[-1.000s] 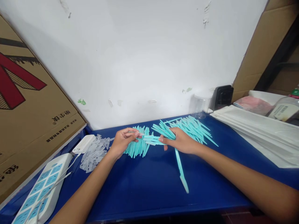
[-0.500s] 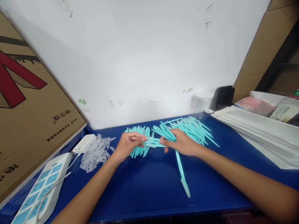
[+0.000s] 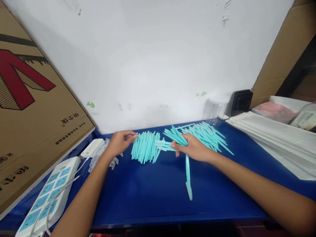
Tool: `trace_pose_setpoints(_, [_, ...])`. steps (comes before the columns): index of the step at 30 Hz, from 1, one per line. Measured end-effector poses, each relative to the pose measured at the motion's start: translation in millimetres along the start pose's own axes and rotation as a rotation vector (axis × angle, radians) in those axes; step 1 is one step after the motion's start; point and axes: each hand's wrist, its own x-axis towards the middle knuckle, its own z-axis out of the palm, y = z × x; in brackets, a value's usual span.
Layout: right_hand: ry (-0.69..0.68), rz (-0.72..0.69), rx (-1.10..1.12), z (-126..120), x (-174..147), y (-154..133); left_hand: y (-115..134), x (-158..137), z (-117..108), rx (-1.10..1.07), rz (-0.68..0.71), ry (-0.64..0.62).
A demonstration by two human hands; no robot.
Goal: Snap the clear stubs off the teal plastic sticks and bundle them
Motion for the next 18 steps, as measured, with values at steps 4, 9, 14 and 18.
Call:
trace_pose_setpoints(4, [0.038, 0.039, -0.013, -5.9, 1.8, 3.8, -36.5, -3.8, -61.1, 0.280, -0.157, -0.159])
trace_pose_setpoints(9, [0.046, 0.039, -0.010, -7.9, 3.2, 1.9, -48.5, -11.2, -72.0, 0.130, -0.217, -0.443])
trace_pose_setpoints(14, [0.034, 0.046, -0.003, -8.0, 2.6, 1.5, -52.0, -7.1, -53.0, 0.194, -0.232, -0.519])
trace_pose_setpoints(18, [0.010, 0.051, -0.006, -8.6, 1.6, 4.3, -46.0, -4.5, -46.6, 0.137, -0.178, -0.435])
